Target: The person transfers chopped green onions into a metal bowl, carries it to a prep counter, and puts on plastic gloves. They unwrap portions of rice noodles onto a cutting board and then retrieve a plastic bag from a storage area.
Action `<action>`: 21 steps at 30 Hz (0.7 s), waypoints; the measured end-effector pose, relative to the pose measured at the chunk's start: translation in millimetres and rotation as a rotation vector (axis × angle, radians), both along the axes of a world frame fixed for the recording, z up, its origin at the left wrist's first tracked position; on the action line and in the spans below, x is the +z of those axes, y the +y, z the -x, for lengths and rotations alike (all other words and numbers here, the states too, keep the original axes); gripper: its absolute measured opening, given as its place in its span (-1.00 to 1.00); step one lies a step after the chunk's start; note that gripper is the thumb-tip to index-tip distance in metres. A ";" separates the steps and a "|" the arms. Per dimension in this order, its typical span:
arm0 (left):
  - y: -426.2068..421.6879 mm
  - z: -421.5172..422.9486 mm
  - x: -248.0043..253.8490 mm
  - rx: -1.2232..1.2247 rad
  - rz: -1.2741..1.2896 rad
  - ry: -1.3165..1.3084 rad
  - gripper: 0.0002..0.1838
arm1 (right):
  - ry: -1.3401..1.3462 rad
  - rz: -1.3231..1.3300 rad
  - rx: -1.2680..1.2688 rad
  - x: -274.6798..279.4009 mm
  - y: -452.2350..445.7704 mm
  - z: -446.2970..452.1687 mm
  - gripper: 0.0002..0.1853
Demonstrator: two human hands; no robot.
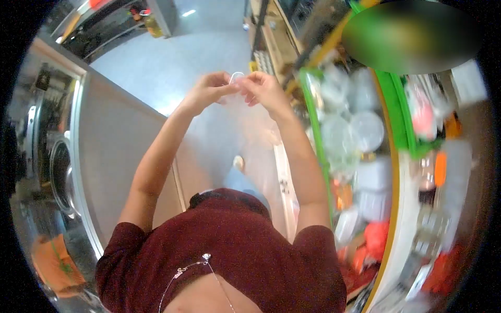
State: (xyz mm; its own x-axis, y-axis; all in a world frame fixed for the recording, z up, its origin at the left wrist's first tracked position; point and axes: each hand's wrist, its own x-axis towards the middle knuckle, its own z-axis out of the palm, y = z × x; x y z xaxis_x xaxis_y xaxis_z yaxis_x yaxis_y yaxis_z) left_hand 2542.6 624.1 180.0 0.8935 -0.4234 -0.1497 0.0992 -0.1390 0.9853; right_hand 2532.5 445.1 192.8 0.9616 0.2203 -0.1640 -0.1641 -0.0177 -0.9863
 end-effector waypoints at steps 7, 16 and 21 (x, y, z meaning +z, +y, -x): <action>74.7 -109.4 10.9 0.280 -0.117 -0.111 -0.79 | -0.121 0.050 0.188 -7.6 50.9 -160.0 -0.86; 162.0 -215.3 -68.4 0.505 -0.740 -0.392 -0.94 | -0.821 0.480 0.409 -109.0 196.0 -293.0 -0.52; 215.1 -317.9 -104.3 0.400 -0.642 -0.447 -0.82 | -0.587 0.634 0.549 -115.1 240.7 -377.0 -0.67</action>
State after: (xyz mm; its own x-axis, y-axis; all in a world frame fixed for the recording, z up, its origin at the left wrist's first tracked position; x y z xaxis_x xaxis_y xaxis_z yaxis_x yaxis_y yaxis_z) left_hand 2860.5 839.2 75.7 0.9888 -0.0205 0.1479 -0.1177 -0.7168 0.6872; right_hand 2909.4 685.8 77.7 0.7202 0.6912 0.0603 0.5296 -0.4915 -0.6913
